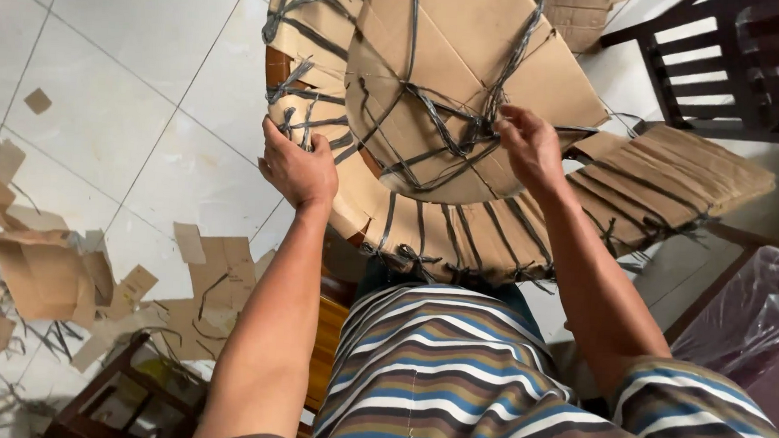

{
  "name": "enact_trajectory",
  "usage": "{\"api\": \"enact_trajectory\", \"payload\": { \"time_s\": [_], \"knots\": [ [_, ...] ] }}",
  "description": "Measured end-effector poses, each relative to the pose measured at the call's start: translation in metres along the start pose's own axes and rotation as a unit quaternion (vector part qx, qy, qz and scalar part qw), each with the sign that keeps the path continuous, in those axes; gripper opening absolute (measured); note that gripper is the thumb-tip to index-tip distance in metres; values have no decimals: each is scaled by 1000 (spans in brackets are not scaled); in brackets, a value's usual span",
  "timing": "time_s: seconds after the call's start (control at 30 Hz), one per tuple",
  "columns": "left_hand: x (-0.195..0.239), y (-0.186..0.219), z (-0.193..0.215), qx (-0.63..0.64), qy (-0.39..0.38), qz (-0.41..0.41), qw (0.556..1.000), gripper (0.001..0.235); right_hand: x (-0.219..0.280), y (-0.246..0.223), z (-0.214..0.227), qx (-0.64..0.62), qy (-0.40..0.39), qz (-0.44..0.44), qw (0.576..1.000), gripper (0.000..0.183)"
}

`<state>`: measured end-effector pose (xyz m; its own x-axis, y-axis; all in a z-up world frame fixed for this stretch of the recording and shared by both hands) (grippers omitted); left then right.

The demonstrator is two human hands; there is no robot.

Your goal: Wrapping a wooden chair frame with protective cardboard and securing it with plastic ties.

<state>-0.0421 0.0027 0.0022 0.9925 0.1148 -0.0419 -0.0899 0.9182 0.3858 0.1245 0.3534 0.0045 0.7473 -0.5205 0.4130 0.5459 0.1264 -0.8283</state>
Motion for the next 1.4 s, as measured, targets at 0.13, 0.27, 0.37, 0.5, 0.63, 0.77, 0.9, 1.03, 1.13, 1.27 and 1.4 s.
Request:
{"api": "enact_trajectory", "payload": {
  "time_s": [0.13,0.27,0.37,0.5,0.63,0.77,0.9,1.03,1.13,1.27,1.4],
  "knots": [
    [5,12,14,-19,7,11,1000,78,-31,59,-80,117,-134,-37,983,28],
    [4,24,26,-32,12,5,999,80,-42,120,-173,184,-244,-4,952,40],
    [3,28,29,-28,15,-1,999,79,-29,87,-208,299,-297,33,906,47],
    [4,32,31,-26,19,-5,999,78,-36,69,-240,421,-372,25,827,57],
    [1,35,36,-31,15,-5,999,76,-51,130,-277,397,-382,-20,834,66],
    [7,33,36,-24,8,-6,1000,76,-40,100,-263,450,-362,59,814,57],
    [4,19,21,-26,24,-17,999,78,-66,148,-246,290,-275,15,916,47],
    [2,26,30,-8,-8,14,1000,77,-37,66,-186,177,-238,-53,954,43],
    [-3,20,20,3,-21,33,999,76,8,-41,-128,-80,-197,-38,976,34],
    [-1,5,1,-1,-22,26,999,78,55,-63,-84,-274,-119,-13,954,25],
    [-4,1,-5,12,-32,24,999,76,100,-82,-61,-272,-118,48,954,35]
  ]
}}
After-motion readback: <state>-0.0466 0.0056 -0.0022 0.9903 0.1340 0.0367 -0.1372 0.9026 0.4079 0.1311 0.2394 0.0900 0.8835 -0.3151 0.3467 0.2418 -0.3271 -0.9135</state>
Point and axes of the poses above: each hand's wrist, its own x-axis away from the middle knuckle, its own z-axis out of the back of the hand, y = z × x, the point moved 5 cm from there along -x, towards the middle knuckle, and after that the axes turned 1 degree about -z, right-handed, at the moved point
